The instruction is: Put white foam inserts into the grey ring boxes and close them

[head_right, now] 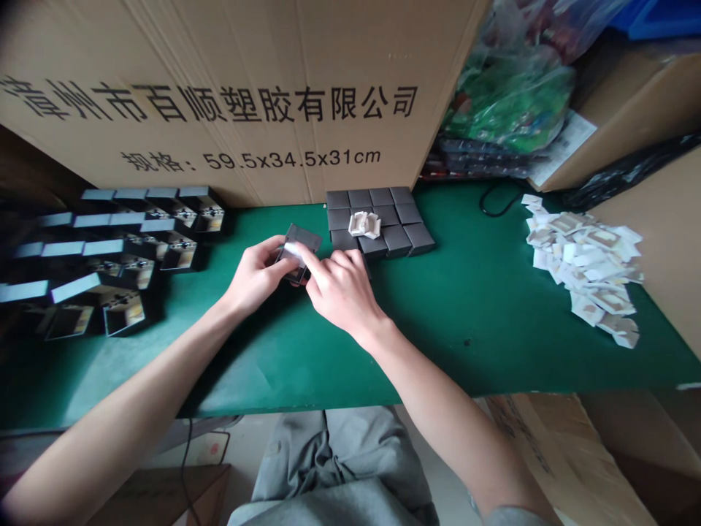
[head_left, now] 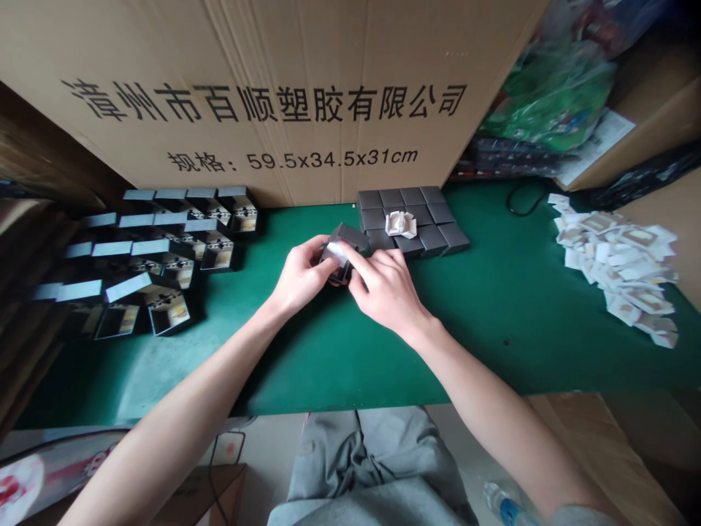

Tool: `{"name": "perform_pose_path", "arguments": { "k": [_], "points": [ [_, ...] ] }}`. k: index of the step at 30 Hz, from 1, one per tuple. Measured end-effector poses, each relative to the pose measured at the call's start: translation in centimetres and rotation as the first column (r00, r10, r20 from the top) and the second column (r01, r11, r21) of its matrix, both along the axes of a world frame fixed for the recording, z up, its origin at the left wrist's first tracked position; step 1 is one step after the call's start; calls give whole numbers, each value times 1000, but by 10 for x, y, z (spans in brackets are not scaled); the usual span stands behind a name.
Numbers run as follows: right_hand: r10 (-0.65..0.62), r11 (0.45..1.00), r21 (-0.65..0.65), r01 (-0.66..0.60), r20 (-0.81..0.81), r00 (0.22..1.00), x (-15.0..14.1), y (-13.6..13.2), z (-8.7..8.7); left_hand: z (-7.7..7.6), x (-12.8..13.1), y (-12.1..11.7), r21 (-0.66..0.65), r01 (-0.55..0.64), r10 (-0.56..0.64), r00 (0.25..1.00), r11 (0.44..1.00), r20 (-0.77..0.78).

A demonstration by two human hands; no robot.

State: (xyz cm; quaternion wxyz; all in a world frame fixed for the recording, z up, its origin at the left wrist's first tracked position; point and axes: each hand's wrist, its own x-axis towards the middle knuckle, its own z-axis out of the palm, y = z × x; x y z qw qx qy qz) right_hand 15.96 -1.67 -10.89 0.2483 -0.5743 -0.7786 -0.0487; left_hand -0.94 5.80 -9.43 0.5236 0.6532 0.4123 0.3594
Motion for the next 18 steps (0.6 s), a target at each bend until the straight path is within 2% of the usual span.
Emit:
{"name": "perform_pose_path", "arguments": {
  "k": [18],
  "points": [
    [10, 1000, -2, -10, -14, 1000, 1, 0, -1, 2, 1, -1, -10, -1, 1, 1000, 1000, 22]
  ]
}}
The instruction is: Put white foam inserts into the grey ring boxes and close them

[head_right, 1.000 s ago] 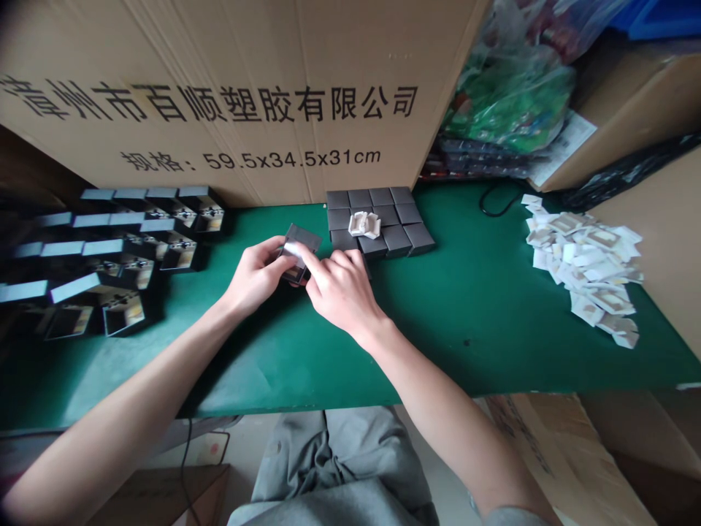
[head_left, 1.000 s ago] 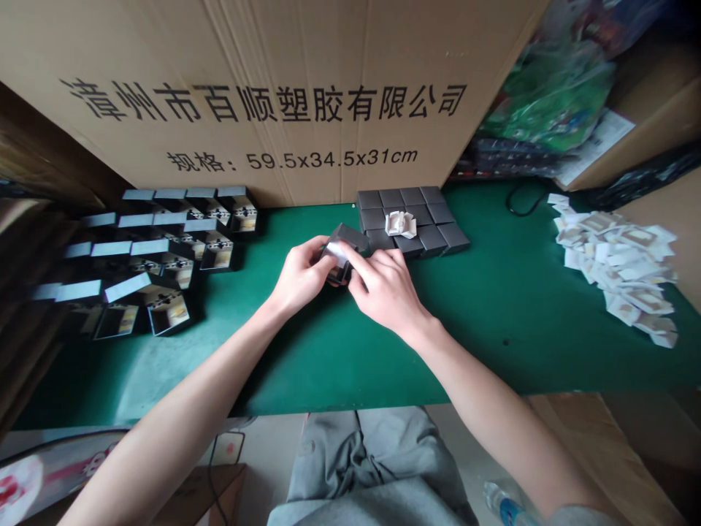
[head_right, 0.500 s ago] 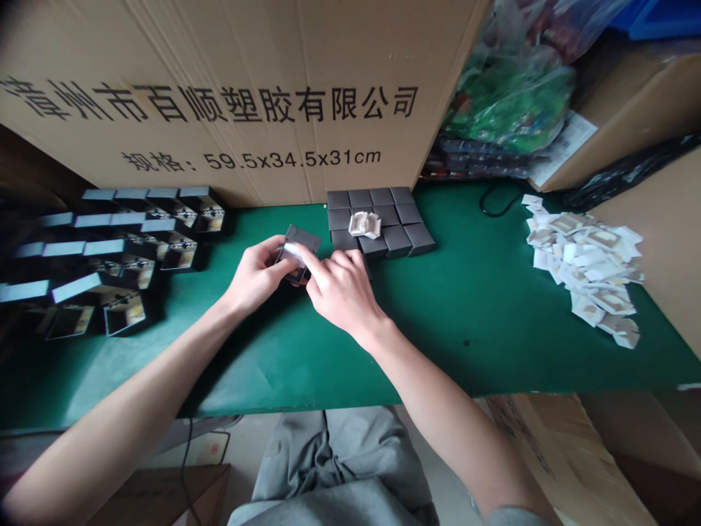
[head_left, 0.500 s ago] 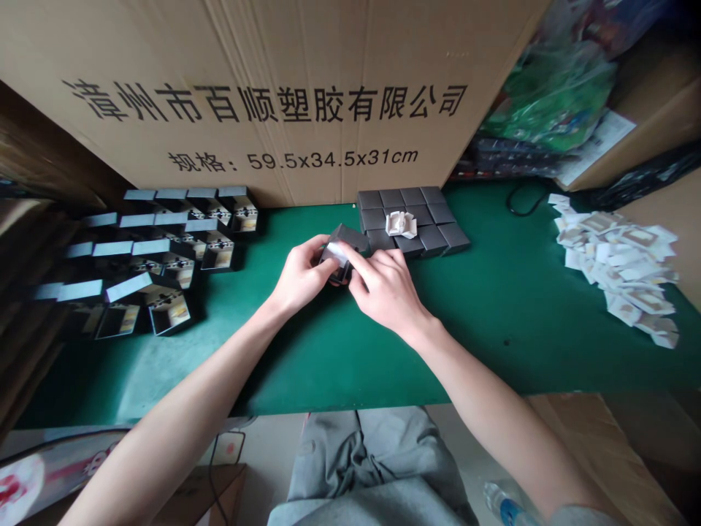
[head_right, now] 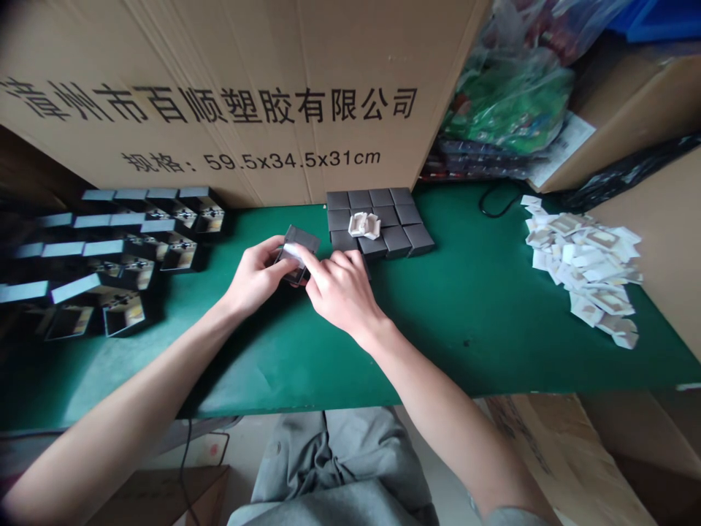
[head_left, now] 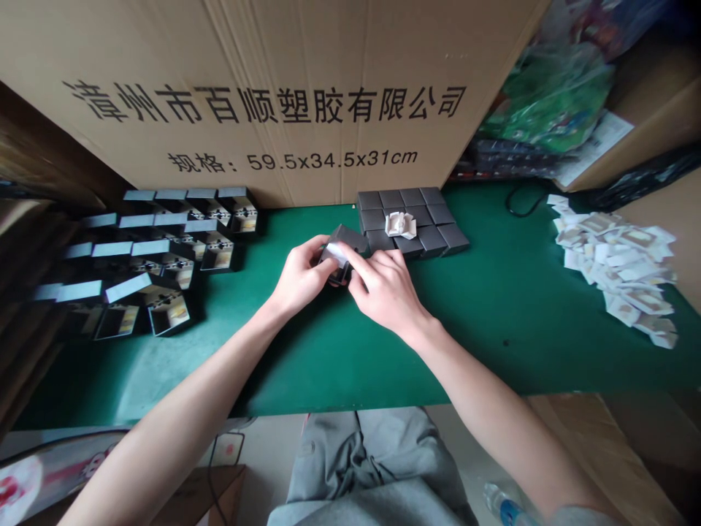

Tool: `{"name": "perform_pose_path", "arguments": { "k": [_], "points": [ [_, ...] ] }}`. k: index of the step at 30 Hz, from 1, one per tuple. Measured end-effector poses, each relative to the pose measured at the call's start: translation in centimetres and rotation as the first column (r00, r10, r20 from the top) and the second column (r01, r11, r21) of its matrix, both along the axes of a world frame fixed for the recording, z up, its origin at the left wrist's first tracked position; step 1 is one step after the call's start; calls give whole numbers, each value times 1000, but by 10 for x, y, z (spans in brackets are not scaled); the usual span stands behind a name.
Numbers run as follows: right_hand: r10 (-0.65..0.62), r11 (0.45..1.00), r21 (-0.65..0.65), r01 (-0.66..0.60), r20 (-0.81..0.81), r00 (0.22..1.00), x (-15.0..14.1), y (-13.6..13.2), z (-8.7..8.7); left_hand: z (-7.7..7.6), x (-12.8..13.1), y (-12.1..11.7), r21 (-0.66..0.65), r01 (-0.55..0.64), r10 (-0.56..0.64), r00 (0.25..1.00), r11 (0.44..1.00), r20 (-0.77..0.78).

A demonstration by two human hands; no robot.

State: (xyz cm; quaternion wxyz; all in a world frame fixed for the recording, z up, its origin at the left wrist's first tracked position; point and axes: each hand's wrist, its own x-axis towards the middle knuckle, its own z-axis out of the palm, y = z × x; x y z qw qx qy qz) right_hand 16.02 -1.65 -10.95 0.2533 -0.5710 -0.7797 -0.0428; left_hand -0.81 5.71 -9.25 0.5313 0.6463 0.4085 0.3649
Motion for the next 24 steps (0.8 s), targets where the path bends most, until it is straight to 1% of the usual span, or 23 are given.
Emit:
{"name": "perform_pose_path", "arguments": {
  "k": [5, 8, 10, 12, 14, 15, 17, 19, 21, 24],
  "points": [
    [6, 1000, 12, -6, -9, 1000, 1, 1, -1, -1, -1, 1, -16, 1, -1, 1000, 1000, 23],
    [10, 999, 41, -9, -29, 1000, 0, 0, 2, -3, -2, 2, -20, -3, 4, 999, 1000, 31],
    [39, 995, 95, -33, -64, 997, -1, -1, 6, -5, -2, 3, -35, -12, 14, 999, 999, 45],
    [67, 982, 185, -46, -111, 992, 1, -3, 9, -6, -1, 4, -63, -29, 33, 997, 998, 64],
    [69, 957, 291, -19, -165, 984, 5, -3, 12, -6, -1, 6, -98, -45, 52, 996, 994, 77],
    [53, 942, 334, 15, -194, 980, 8, -2, 13, -5, -1, 6, -113, -49, 58, 995, 992, 77],
    [-24, 925, 362, 114, -245, 969, 16, 1, 13, -4, 0, 6, -132, -50, 60, 996, 990, 69],
    [-152, 914, 329, 238, -268, 951, 24, 5, 12, -3, 1, 6, -138, -45, 52, 997, 989, 49],
    [-267, 886, 309, 345, -268, 926, 31, 10, 10, -3, 2, 5, -144, -41, 46, 999, 989, 30],
    [-367, 859, 283, 427, -243, 898, 36, 15, 6, -3, 2, 3, -145, -42, 45, 999, 989, 22]
  ]
}}
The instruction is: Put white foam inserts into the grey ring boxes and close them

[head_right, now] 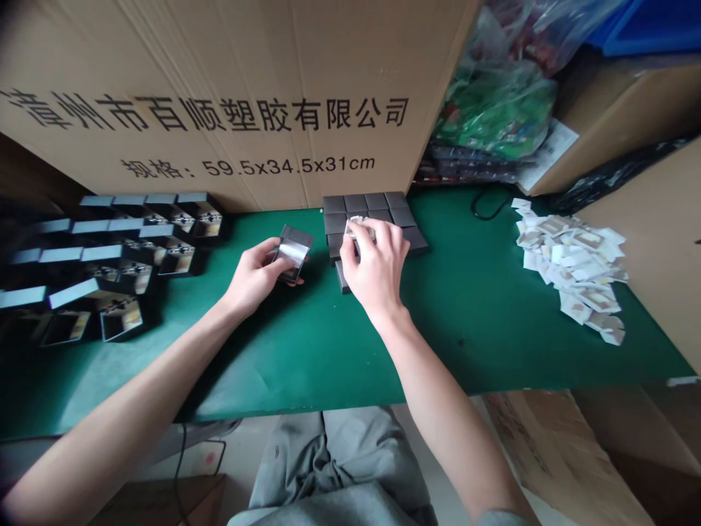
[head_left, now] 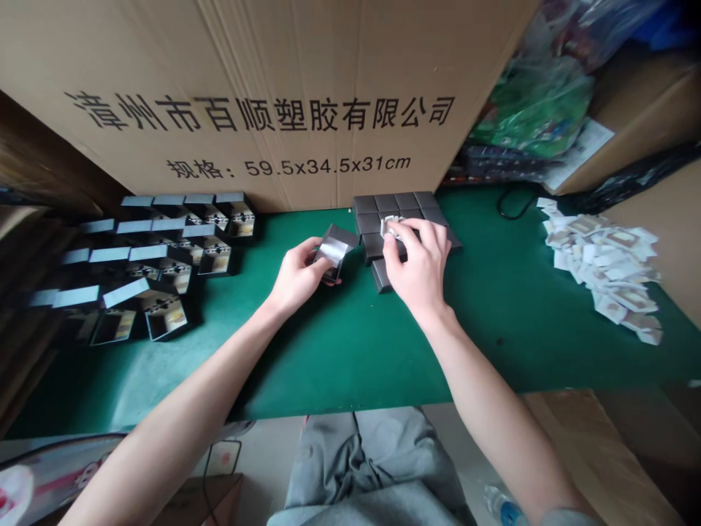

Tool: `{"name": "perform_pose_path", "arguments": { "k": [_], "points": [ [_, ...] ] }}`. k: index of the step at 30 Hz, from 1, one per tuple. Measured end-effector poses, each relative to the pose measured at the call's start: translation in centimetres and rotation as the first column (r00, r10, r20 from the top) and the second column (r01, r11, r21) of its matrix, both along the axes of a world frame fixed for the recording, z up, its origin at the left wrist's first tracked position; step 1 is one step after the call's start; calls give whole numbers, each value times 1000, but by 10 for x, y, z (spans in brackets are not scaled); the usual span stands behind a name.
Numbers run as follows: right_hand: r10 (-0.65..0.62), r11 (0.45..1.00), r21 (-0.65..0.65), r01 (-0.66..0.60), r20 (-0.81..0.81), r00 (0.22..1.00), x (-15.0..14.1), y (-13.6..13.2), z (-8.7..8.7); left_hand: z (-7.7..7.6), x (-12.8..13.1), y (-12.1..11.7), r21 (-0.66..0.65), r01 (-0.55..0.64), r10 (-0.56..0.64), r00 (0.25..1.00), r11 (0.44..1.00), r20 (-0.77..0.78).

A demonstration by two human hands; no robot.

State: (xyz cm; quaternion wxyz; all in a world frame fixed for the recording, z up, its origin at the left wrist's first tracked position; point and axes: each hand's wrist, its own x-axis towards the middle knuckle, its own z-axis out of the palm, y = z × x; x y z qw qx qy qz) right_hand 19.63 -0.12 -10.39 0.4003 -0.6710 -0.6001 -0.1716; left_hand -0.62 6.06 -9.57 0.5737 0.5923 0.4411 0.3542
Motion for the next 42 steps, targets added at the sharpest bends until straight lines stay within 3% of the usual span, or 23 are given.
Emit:
{"name": "perform_pose_path", "arguments": {
  "k": [5, 9, 24, 30, 34, 42],
  "points": [
    [-35, 991, -128, 35, 2, 999, 1, 2, -5, 0, -1, 1, 2, -2, 2, 1000, 1000, 3],
    [-36, 989, -146, 32, -23, 999, 2, 3, -7, 1, -1, 2, 0, 0, 0, 1000, 1000, 0],
    [29, 999, -13, -30, -94, 995, 10, 4, -2, 3, -1, 1, -10, 1, -1, 1000, 1000, -8],
    [167, 970, 193, -150, -75, 983, 10, 4, 1, 1, -1, 1, -5, 6, -6, 1000, 1000, -14],
    [246, 939, 264, -222, -60, 968, 8, 3, 3, 1, -1, 1, -8, 7, -8, 1000, 1000, -17],
    [254, 945, 242, -220, -119, 960, 8, 0, 5, 2, -1, 1, -9, 7, -7, 1000, 1000, -16]
  ]
}}
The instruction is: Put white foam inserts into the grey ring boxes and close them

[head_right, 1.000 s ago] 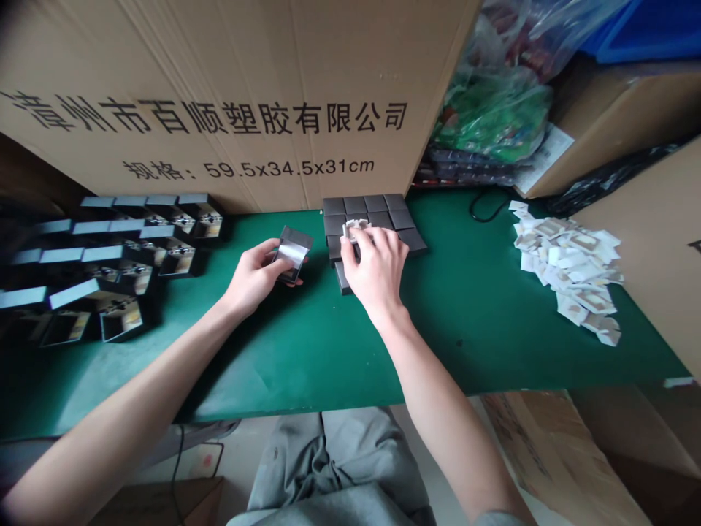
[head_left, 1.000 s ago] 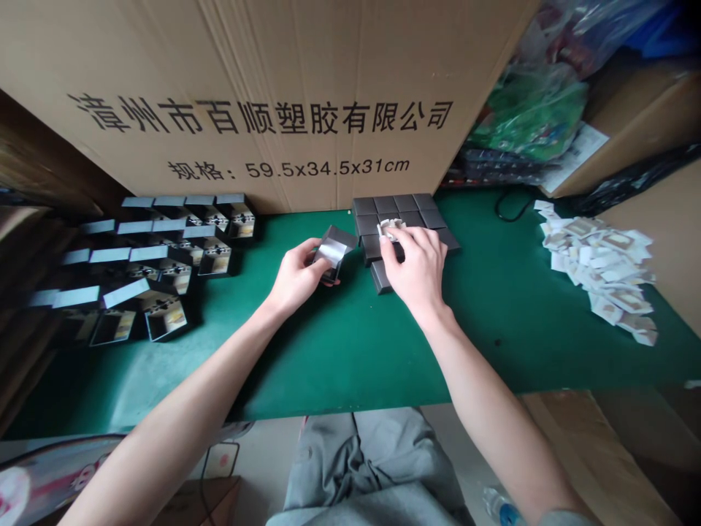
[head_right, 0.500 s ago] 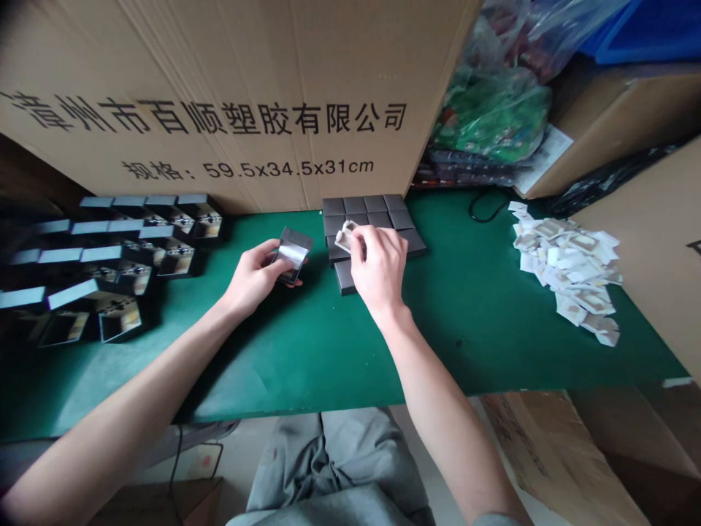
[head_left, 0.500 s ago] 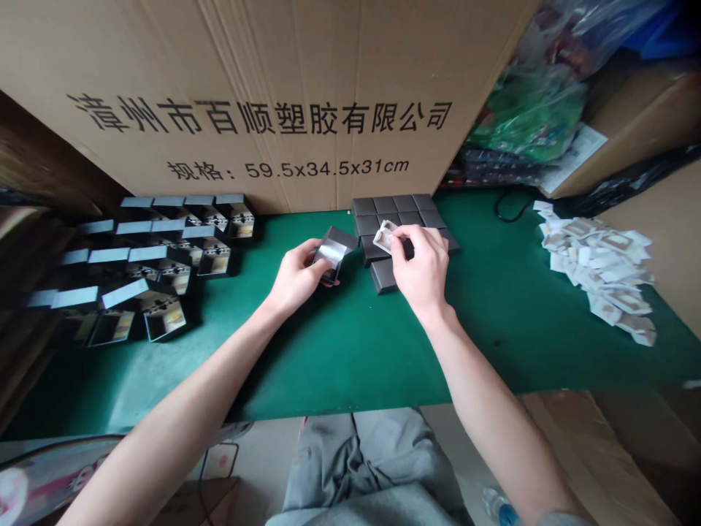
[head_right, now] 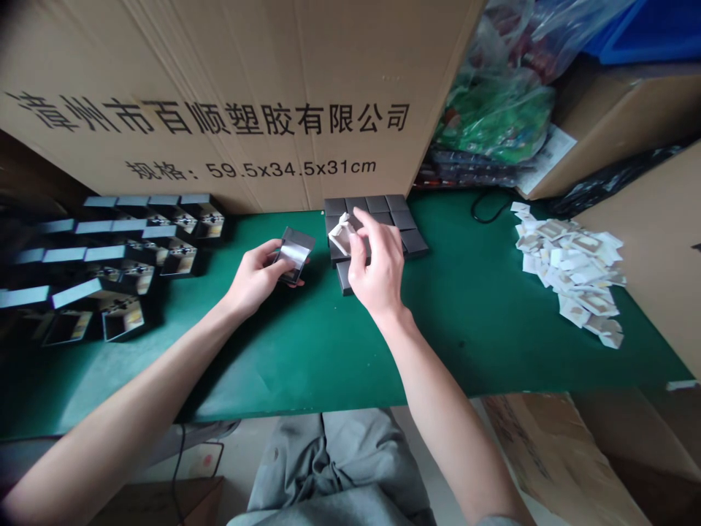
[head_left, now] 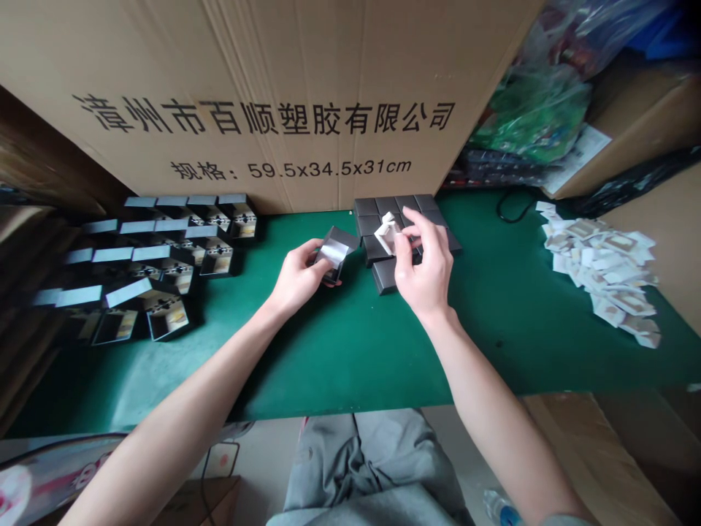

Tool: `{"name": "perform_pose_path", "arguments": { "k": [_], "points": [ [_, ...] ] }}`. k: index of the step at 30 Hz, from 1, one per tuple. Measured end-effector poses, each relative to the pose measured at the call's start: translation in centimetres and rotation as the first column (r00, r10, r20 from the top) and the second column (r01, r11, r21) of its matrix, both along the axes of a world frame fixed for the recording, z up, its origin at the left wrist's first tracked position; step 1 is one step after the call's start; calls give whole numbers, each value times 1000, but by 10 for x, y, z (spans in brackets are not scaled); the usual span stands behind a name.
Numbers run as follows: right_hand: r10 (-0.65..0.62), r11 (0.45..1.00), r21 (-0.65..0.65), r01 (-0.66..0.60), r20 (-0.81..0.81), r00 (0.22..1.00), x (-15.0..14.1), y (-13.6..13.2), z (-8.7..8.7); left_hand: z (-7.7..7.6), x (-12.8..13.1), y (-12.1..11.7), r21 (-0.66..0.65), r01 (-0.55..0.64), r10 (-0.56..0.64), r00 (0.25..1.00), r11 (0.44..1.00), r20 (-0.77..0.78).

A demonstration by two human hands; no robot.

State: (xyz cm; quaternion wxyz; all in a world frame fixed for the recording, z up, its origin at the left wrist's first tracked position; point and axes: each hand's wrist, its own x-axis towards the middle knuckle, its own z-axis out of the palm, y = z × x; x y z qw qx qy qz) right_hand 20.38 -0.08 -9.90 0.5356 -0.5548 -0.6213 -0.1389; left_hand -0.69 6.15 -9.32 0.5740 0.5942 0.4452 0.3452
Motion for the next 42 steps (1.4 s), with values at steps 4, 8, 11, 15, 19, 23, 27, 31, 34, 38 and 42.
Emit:
{"name": "perform_pose_path", "arguments": {
  "k": [4, 8, 11, 15, 19, 23, 27, 31, 34, 38, 42],
  "points": [
    [8, 996, -85, -10, -16, 1000, -2, -2, 4, 0, 0, -1, -3, 2, -2, 1000, 1000, -6],
    [2, 991, -134, -7, -38, 999, -4, -3, 4, 0, 0, -1, -1, 1, -1, 1000, 1000, -17],
    [-9, 992, -128, 5, -31, 999, -5, -2, 3, -1, -1, -1, 3, 3, -3, 1000, 1000, -17],
    [-20, 992, -124, 16, -29, 999, -6, 0, 2, -1, -2, 0, 5, 5, -5, 1000, 1000, -19],
    [-3, 996, -84, -1, -55, 998, -6, 0, 1, -2, -2, 1, 2, 5, -5, 1000, 1000, -13],
    [-19, 997, -79, 13, -87, 996, -7, 1, 0, -4, -1, 1, 3, 7, -7, 1000, 1000, -6],
    [-2, 997, -78, -9, -138, 990, -8, 1, 1, -4, -2, 1, 12, 9, -9, 1000, 1000, -17],
    [47, 997, -48, -56, -172, 984, -9, 0, 2, -4, -3, 1, 20, 11, -10, 1000, 1000, -22],
    [34, 996, -80, -49, -183, 982, -8, 0, 2, -3, -3, 0, 19, 8, -8, 1000, 1000, -30],
    [5, 995, -96, -17, -128, 992, -7, 0, 2, -3, -2, 0, 19, 9, -8, 999, 1000, -35],
    [3, 991, -131, -17, -110, 994, -8, 0, 2, -3, -2, 0, 16, 9, -8, 999, 1000, -32]
  ]
}}
